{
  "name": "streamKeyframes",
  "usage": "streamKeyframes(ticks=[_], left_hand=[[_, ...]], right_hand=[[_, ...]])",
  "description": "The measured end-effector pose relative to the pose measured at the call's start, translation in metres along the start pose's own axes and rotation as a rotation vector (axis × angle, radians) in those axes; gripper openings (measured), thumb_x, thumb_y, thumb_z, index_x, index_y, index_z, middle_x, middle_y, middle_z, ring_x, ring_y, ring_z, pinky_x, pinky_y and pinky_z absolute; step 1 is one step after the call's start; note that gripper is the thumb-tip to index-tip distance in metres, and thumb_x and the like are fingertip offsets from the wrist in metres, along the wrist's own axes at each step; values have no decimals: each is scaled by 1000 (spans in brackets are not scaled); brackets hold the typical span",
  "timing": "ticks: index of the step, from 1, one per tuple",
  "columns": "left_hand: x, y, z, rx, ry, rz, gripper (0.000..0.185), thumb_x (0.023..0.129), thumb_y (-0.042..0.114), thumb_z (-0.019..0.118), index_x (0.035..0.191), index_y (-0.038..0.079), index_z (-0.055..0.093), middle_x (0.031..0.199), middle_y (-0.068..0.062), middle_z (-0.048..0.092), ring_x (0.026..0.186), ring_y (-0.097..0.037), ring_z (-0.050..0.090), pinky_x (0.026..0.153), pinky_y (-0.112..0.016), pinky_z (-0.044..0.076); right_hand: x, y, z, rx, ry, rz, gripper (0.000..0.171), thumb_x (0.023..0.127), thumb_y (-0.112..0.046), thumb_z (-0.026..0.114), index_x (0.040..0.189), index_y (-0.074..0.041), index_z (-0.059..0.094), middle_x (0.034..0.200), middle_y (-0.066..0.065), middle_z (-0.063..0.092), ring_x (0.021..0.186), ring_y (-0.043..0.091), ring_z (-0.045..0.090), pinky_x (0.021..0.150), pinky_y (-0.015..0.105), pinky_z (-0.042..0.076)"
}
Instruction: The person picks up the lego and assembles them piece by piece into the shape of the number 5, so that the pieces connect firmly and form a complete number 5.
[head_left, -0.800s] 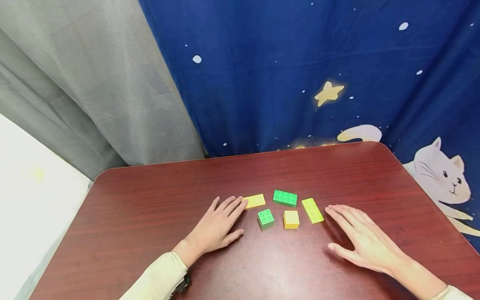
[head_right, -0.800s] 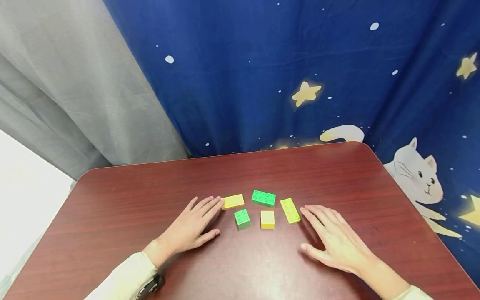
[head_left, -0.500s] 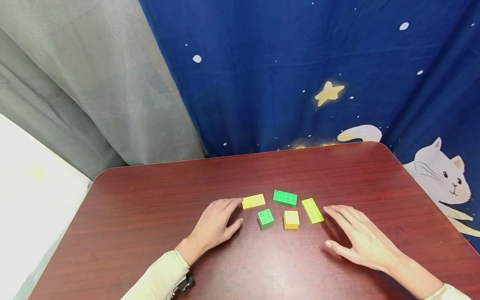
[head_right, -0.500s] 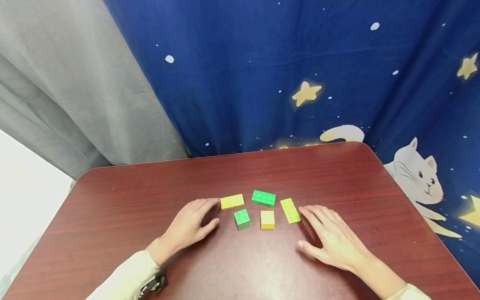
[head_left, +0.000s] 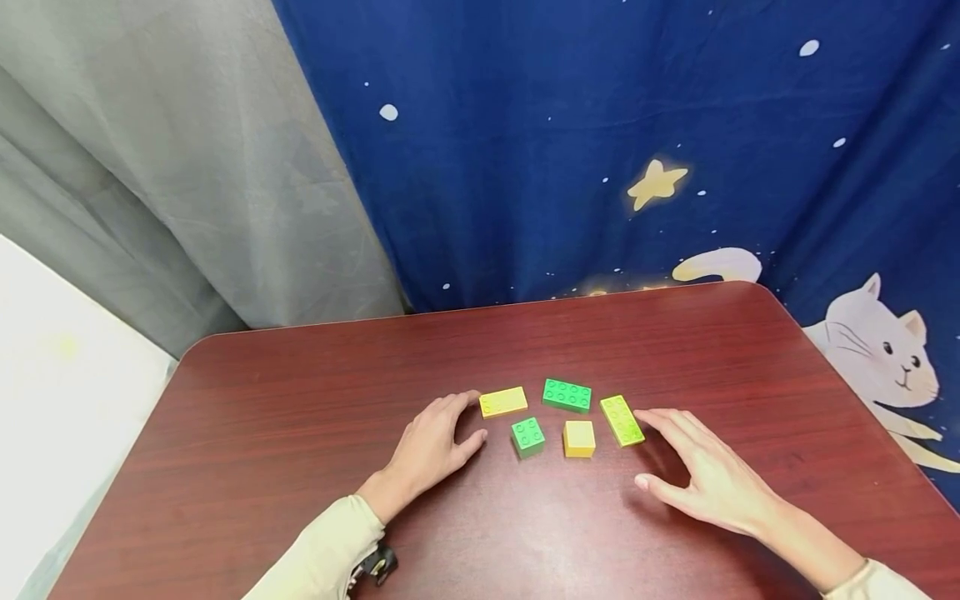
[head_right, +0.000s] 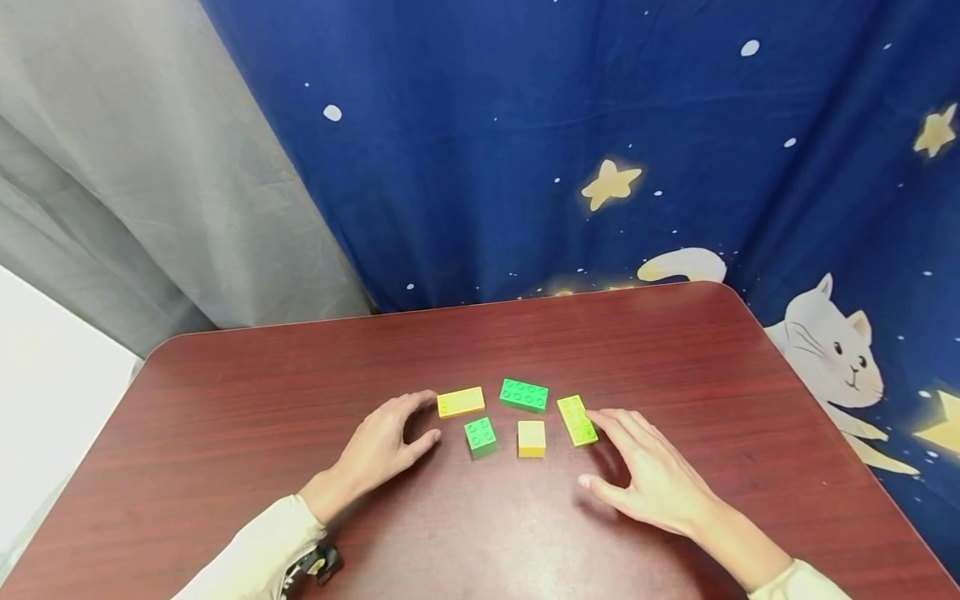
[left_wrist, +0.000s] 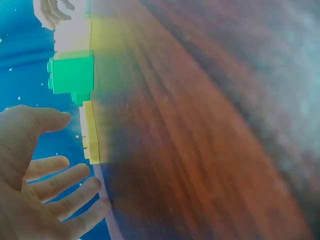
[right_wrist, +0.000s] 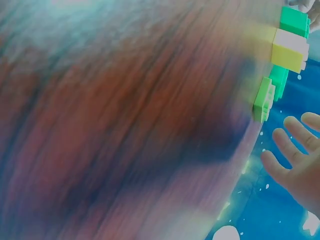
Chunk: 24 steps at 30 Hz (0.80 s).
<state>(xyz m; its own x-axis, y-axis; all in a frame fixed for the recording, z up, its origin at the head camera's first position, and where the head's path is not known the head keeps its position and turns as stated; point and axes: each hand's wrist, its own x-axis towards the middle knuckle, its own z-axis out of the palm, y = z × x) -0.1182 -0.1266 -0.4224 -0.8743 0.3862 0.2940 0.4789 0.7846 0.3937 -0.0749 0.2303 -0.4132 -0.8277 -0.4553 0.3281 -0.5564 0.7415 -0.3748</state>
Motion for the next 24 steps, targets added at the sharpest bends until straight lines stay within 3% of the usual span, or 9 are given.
streamKeyframes(ticks=[8,15,24], left_hand=[[3,-1,0,-22,-26,-39,51,79,30,74,122,9,57,112,-1,61,102,-18,57,83,-38,48],[10,-1,1,-3,-23,-28,50,78,29,74,121,10,58,112,0,61,102,-17,55,82,-37,47],[13,-3,4,31,-23,-13,49,77,30,76,118,10,60,111,-2,61,102,-20,49,77,-37,49]], right_hand=[[7,-3,10,-74,6,5,65,70,-48,76,121,-14,56,113,-9,52,103,8,47,82,33,43],[16,-5,12,-79,55,-55,63,67,-45,78,117,-12,59,109,-7,54,98,9,49,83,31,41],[20,-6,20,-52,53,-78,63,68,-46,78,118,-12,59,107,-6,55,97,10,49,84,35,40]])
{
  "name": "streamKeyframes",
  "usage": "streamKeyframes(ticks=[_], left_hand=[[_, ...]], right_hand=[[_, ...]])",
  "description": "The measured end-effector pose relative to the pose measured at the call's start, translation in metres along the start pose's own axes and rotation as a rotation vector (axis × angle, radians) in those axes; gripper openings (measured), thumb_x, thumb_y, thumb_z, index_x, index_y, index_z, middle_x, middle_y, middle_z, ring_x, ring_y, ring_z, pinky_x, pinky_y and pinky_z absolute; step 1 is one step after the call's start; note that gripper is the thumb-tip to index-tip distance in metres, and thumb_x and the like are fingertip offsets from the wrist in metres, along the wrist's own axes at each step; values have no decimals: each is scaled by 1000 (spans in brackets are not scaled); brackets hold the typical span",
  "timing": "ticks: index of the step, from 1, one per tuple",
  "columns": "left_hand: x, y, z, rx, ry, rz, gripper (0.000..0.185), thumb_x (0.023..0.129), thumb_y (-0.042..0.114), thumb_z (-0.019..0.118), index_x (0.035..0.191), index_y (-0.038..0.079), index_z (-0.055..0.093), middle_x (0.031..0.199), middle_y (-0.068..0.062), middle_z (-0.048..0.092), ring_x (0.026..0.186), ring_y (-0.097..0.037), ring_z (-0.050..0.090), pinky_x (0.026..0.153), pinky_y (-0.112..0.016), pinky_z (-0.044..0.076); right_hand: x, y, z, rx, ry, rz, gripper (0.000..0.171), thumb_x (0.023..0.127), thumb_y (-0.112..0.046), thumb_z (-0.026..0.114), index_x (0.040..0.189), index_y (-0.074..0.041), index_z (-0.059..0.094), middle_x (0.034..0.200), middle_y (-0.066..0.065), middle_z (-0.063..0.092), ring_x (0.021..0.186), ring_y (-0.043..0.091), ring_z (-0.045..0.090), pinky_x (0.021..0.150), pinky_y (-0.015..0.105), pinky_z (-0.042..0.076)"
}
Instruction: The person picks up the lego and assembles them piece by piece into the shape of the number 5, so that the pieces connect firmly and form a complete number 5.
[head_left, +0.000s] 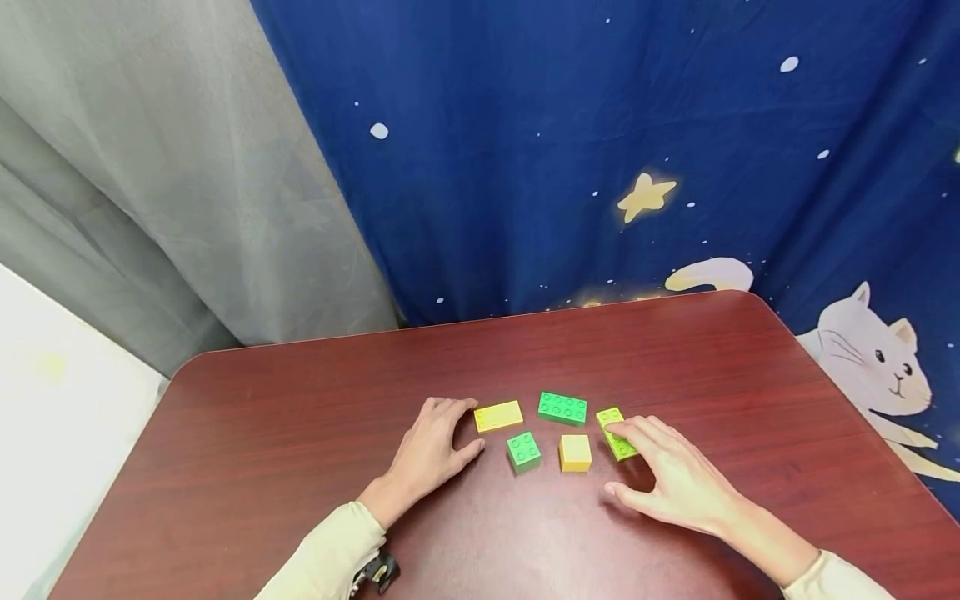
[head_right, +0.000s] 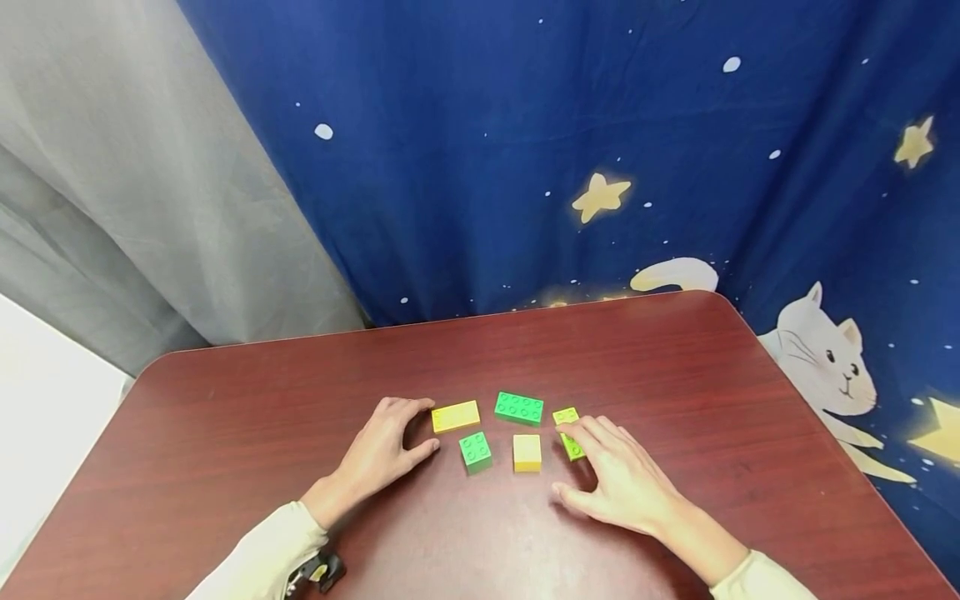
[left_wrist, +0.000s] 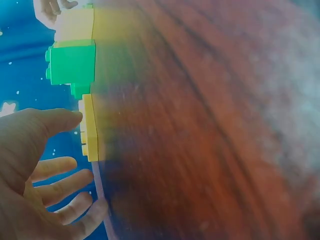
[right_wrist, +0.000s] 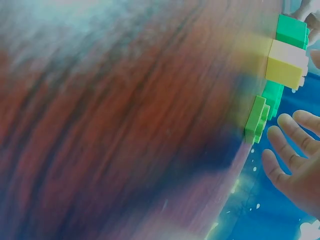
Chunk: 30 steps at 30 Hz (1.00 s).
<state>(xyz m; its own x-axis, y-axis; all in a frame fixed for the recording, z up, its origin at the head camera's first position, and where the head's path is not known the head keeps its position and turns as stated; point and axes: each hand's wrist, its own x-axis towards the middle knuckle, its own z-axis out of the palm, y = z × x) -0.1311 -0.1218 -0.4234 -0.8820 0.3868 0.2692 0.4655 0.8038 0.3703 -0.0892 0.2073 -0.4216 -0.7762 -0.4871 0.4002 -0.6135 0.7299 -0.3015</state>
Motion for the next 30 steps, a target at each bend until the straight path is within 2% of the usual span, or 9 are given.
streamKeyframes(ticks=[4,11,21,30], left_hand=[[2,-2,2,20,14,29,48,76,30,76,116,9,61,109,-3,62,101,-22,48,78,-36,48],[6,-4,5,40,-8,55,47,76,31,76,113,6,61,107,-6,62,96,-24,49,80,-36,45],[10,-2,7,36,5,63,46,74,31,77,111,6,63,103,-6,63,89,-22,46,76,-34,42],[12,-2,7,56,-41,20,48,76,34,76,113,8,62,103,-4,61,87,-22,45,69,-36,41]], right_hand=[[4,-1,2,15,17,-23,62,66,-42,79,116,-12,59,106,-6,55,97,9,47,81,33,41],[9,-2,4,32,6,-48,60,68,-44,77,116,-13,60,109,-6,56,99,6,45,80,25,40],[14,-6,9,84,-38,-15,58,70,-40,79,118,-16,58,110,-10,54,96,6,47,77,32,45],[21,-7,17,85,-44,-46,58,68,-37,80,115,-11,59,100,-7,52,90,5,45,76,31,44]])
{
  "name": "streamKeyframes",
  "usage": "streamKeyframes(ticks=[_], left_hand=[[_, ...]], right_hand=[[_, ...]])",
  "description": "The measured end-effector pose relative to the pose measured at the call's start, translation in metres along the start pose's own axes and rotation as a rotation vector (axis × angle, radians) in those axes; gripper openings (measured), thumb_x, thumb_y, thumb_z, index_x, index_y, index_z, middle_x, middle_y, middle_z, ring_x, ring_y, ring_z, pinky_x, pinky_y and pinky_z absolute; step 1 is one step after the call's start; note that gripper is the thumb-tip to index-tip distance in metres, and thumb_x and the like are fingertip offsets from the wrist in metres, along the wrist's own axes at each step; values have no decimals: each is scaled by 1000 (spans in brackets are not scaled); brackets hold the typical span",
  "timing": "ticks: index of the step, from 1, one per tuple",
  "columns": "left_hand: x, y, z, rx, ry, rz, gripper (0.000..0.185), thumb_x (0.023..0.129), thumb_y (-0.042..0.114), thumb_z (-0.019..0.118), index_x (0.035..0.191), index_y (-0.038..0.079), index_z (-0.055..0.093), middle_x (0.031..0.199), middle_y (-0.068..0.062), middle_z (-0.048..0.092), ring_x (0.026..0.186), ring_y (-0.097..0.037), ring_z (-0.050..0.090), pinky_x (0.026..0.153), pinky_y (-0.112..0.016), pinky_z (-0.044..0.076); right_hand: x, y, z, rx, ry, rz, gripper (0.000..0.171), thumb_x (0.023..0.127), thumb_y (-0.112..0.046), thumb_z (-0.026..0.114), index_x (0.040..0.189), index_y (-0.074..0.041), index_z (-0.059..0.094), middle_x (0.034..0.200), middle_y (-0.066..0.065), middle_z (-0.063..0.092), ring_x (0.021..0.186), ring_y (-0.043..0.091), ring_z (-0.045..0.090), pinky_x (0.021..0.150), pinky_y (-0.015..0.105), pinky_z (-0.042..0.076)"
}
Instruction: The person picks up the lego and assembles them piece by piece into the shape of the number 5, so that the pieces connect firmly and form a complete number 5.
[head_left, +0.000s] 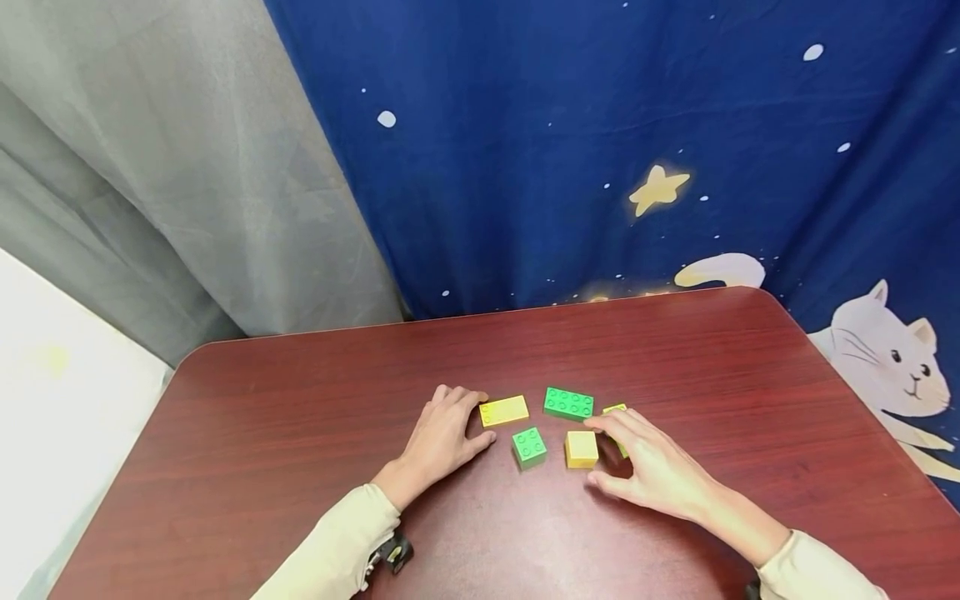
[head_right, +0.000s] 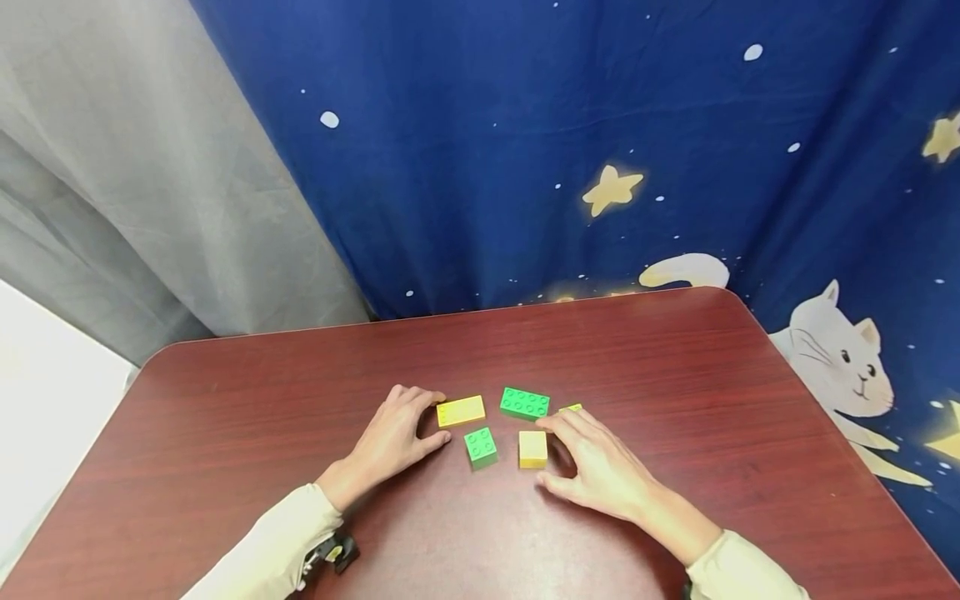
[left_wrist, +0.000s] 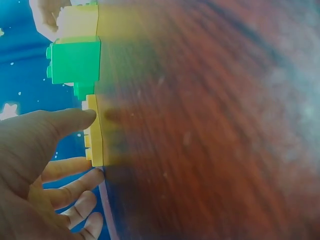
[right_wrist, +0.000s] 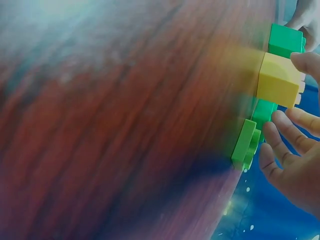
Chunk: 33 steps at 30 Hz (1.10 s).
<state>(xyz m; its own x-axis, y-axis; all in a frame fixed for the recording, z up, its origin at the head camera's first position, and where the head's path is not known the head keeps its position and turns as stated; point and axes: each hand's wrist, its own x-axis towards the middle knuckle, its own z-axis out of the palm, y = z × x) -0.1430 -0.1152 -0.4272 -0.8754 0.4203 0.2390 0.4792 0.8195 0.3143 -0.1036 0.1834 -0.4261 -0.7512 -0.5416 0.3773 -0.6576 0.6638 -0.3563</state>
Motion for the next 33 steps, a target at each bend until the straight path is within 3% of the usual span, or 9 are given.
streamKeyframes(ticks=[11,21,28,33], left_hand=[[2,-1,1,-4,-21,13,37,77,30,76,107,12,65,97,0,58,86,-20,46,66,-33,40],[3,-3,0,-72,-12,28,32,77,25,77,104,12,67,94,-1,56,80,-18,46,66,-32,41],[4,-4,-1,-97,-20,27,31,77,25,77,104,13,67,95,-1,56,79,-18,45,65,-31,40],[3,-3,0,-93,-29,27,31,77,24,76,105,12,67,96,-1,55,80,-18,45,65,-31,40]], right_hand=[[7,-2,6,-17,-1,-26,40,68,-21,79,102,-13,59,98,-6,53,94,10,49,83,32,43],[9,-2,8,-13,4,3,39,67,-23,80,98,-14,58,92,-8,52,90,8,48,76,31,45],[9,-3,8,-53,32,-24,38,65,-23,79,96,-14,60,88,-10,55,89,12,47,75,35,42],[9,-4,8,-62,28,-17,36,66,-23,79,95,-13,60,86,-10,55,84,10,45,72,30,42]])
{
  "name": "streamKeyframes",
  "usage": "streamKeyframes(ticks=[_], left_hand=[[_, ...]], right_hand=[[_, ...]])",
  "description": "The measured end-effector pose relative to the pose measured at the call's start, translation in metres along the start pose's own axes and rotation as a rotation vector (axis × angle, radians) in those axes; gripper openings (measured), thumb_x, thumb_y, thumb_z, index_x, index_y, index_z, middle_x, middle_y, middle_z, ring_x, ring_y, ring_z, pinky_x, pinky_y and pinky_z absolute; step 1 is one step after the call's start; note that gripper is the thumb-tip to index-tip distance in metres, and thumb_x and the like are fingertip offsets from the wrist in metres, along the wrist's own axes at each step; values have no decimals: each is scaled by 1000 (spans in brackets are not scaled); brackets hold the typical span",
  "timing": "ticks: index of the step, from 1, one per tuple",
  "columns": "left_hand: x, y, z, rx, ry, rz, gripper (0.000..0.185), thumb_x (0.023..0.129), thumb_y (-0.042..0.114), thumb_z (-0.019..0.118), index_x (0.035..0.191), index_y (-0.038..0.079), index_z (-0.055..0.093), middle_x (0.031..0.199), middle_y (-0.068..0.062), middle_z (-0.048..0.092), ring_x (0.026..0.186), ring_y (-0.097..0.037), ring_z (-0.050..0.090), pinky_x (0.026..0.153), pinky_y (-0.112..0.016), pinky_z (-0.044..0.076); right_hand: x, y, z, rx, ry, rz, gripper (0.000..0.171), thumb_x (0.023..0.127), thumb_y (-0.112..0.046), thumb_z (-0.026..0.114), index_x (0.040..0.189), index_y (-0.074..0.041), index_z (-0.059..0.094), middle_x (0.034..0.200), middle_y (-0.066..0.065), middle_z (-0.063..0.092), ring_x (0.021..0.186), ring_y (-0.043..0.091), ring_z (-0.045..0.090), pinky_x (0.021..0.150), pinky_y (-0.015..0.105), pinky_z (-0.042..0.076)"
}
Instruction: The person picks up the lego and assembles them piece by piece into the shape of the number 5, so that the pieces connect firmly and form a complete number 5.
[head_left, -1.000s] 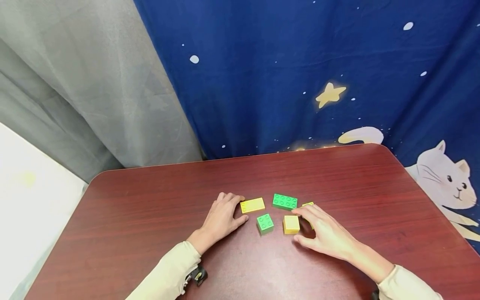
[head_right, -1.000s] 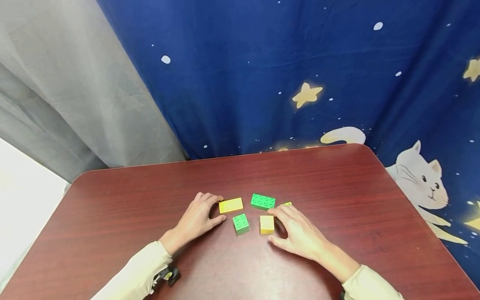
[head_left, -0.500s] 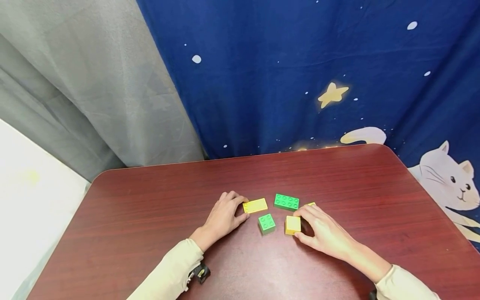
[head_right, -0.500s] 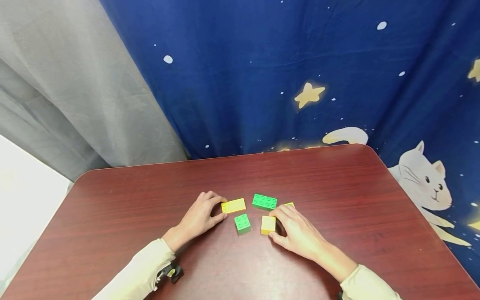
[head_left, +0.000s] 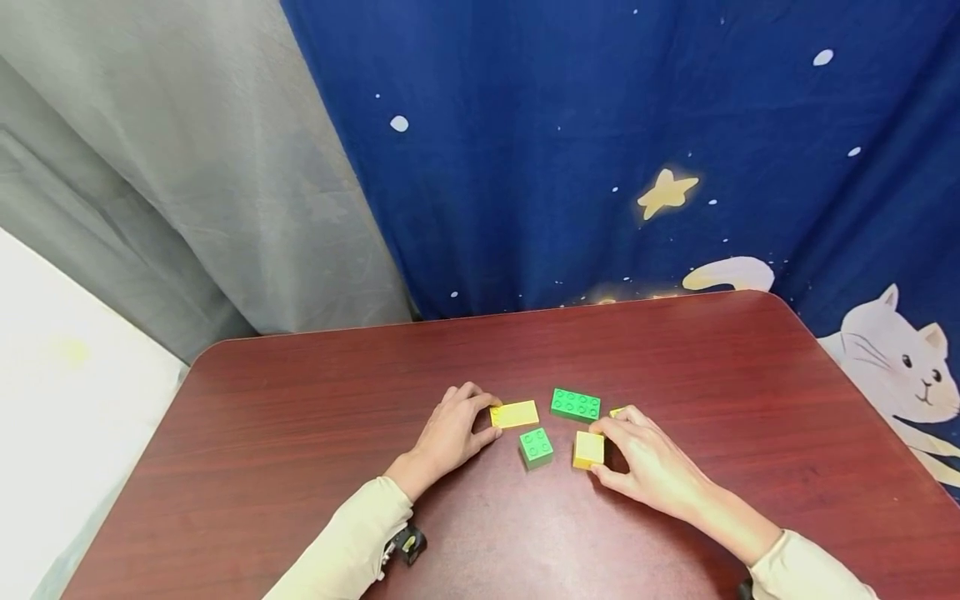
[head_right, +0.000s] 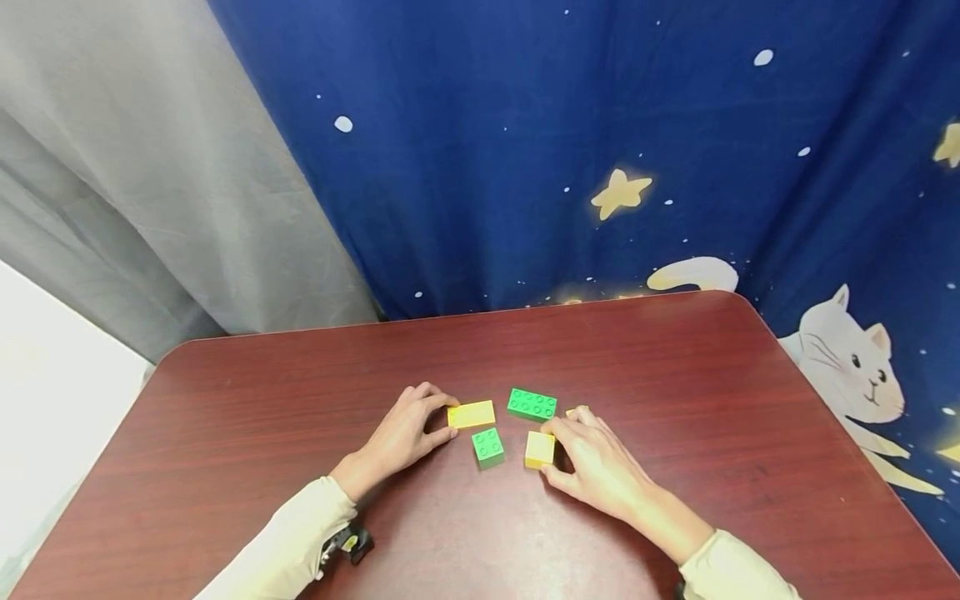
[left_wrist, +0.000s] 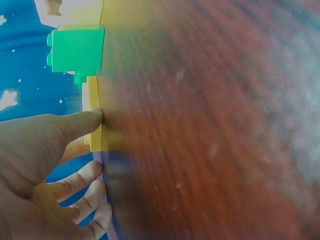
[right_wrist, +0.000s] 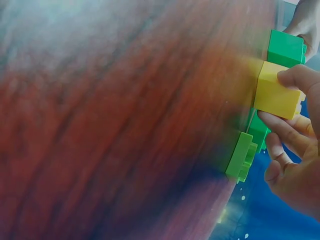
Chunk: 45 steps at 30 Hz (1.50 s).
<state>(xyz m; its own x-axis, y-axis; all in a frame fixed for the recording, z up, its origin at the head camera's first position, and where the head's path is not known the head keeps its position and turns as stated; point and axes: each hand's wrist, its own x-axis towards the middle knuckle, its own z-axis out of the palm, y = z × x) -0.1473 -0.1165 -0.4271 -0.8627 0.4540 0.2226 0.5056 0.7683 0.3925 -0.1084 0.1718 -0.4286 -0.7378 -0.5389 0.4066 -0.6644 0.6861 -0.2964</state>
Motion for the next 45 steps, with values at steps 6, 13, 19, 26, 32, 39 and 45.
streamKeyframes(ticks=[6,13,19,26,32,39,45], left_hand=[[-3,0,1,-3,-3,-4,30,78,24,76,104,11,67,96,-2,56,80,-18,46,67,-31,41],[0,-3,1,-46,-2,18,30,77,22,76,103,11,68,97,-3,57,81,-20,47,69,-33,41],[1,-9,1,-137,-22,17,30,73,22,80,100,13,69,96,-4,56,85,-19,48,73,-34,40],[2,-8,0,-154,-42,0,28,74,22,79,98,14,68,96,-3,55,88,-21,48,76,-37,41],[5,-9,2,-160,-37,6,27,74,23,79,98,15,68,95,-2,54,88,-20,48,75,-37,40],[8,-12,2,-168,-42,8,27,76,24,78,98,15,67,92,-2,54,86,-18,48,73,-35,40],[8,-12,2,-171,-23,4,27,75,22,78,99,14,67,80,2,51,75,-15,44,67,-30,35]], right_hand=[[-1,-2,2,-9,-3,-8,36,66,-23,79,96,-14,61,86,-11,54,83,9,42,67,25,42],[-1,-4,0,-16,-12,4,36,66,-23,80,95,-14,61,86,-12,53,83,8,41,67,23,42],[1,-4,0,0,-13,3,35,67,-22,79,96,-13,61,86,-11,53,83,9,42,67,24,43],[-1,-3,-1,-2,-34,39,38,66,-25,80,96,-16,60,92,-9,55,88,9,46,72,33,39],[0,-2,-3,51,-59,104,36,68,-26,80,96,-18,60,93,-11,57,89,10,48,72,34,37],[8,1,-8,61,2,83,36,66,-25,79,94,-16,60,88,-14,56,83,9,46,71,31,41],[17,1,-10,83,25,64,34,66,-23,79,93,-16,60,87,-14,55,80,8,45,67,25,42]])
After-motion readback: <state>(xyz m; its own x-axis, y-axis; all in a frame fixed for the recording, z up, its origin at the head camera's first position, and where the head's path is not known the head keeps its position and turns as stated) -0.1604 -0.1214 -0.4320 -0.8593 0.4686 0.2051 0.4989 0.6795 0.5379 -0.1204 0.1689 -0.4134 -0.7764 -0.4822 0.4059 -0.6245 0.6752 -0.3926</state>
